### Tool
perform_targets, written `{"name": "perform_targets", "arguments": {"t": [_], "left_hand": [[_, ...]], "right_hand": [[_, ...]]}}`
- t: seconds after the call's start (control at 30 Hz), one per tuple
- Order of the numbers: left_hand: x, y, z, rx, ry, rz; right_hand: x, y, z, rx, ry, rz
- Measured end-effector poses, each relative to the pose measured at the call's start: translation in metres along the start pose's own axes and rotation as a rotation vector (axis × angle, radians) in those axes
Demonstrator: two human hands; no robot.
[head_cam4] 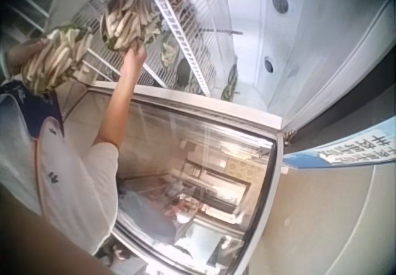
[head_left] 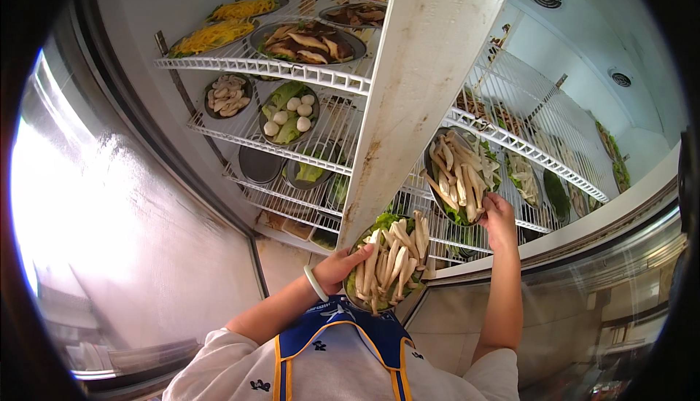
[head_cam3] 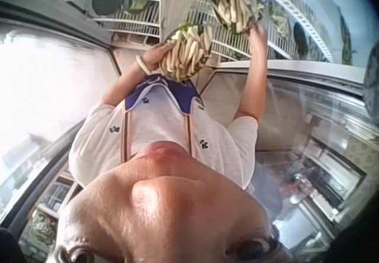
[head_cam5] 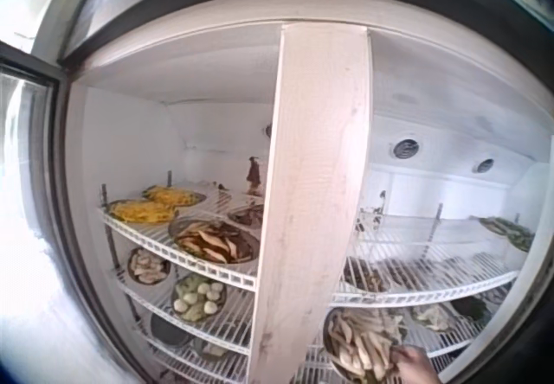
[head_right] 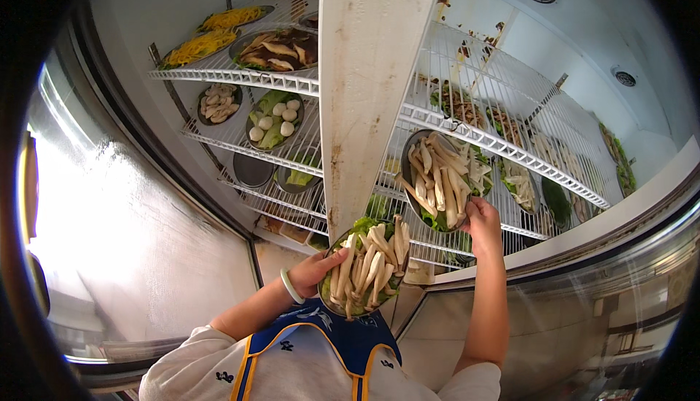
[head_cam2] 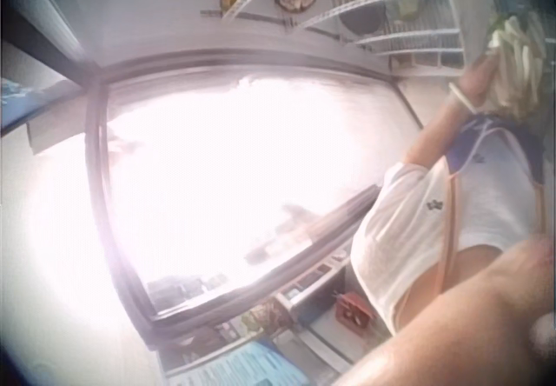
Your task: The person assembles salads by placing lettuce and shredded toppings onto metal plates, then stores the plates in a commercial refrigerator. The person handles lettuce, shredded toppings, and metal plates by hand and places them into the fridge.
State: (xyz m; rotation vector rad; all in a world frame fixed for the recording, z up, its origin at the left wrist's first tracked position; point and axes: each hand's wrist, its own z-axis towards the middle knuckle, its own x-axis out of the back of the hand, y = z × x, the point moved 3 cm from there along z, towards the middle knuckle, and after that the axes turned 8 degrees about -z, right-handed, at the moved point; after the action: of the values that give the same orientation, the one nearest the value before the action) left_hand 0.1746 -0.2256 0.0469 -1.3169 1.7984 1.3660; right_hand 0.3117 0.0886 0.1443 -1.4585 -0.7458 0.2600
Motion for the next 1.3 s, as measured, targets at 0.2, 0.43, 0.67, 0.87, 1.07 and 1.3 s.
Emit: {"name": "perform_targets", "arguments": {"t": [0.2, 0.43, 0.67, 0.87, 1.07, 1.3], "left_hand": [[0.002, -0.004, 0.002, 0.013, 0.0, -0.072], [0.0, 0.001, 0.002, 0.051, -0.024, 0.031], [-0.006, 0.006, 0.0, 0.037, -0.017, 0.069], [-0.013, 0.01, 0.009, 0.022, -0.028, -0.013], [-0.023, 0.014, 0.028, 0.062, -0.136, -0.053], [-0.065, 0.044, 0.008, 0.208, -0.276, 0.077]], "right_hand": [[-0.004, 0.009, 0.007, -0.037, 0.006, 0.043], [-0.001, 0.007, -0.01, -0.066, 0.026, -0.036], [0.026, -0.007, -0.076, -0.098, 0.087, -0.06], [0.054, -0.025, -0.16, -0.143, 0.158, -0.063], [0.075, -0.063, -0.218, -0.013, 0.381, 0.051], [0.089, -0.15, -0.218, 0.15, 0.194, 0.104]]}}
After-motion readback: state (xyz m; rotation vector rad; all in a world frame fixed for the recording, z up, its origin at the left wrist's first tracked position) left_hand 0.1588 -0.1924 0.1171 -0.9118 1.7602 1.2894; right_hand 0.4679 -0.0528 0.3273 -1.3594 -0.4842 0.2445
